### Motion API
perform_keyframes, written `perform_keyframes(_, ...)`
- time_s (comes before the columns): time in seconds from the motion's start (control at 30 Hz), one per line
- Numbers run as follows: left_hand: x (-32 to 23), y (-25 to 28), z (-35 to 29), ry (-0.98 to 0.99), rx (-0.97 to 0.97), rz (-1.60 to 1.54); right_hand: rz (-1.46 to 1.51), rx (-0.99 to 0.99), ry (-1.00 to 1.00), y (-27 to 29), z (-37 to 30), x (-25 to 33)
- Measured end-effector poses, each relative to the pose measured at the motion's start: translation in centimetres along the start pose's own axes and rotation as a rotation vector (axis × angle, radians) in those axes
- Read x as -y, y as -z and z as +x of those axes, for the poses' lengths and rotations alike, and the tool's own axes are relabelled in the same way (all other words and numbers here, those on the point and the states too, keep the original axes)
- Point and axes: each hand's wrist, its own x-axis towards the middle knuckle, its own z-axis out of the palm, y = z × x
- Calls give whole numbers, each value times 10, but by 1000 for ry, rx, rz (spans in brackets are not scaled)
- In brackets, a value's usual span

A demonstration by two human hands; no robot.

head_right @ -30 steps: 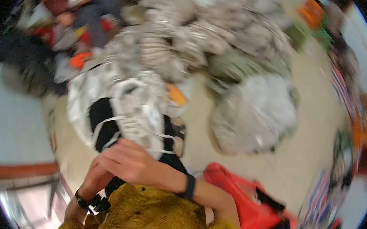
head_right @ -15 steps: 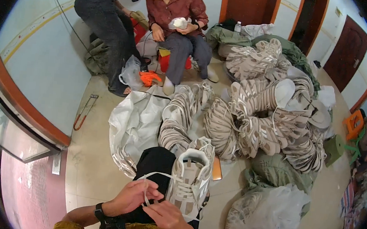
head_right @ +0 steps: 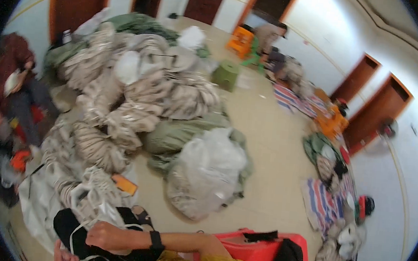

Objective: Lacing a white sneaker while sitting in a shoe manufacturing area.

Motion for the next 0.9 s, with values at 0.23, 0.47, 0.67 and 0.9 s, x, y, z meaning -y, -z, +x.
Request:
perform_keyframes(0.23,-5,-25,5,87,-7,102,-257,-86,-92,75,9,-33)
perform_keyframes(0.47,-9,-59,8,31,-80,220,-157,-302,-139,110,31,-43)
perform_keyframes(0.67,-10,-53,5,33,-36,310,-96,-296,-206,107,35,-48)
perform_keyframes(0.9,1,-51,8,-190,22,613,-256,-38,-33,101,34,-63)
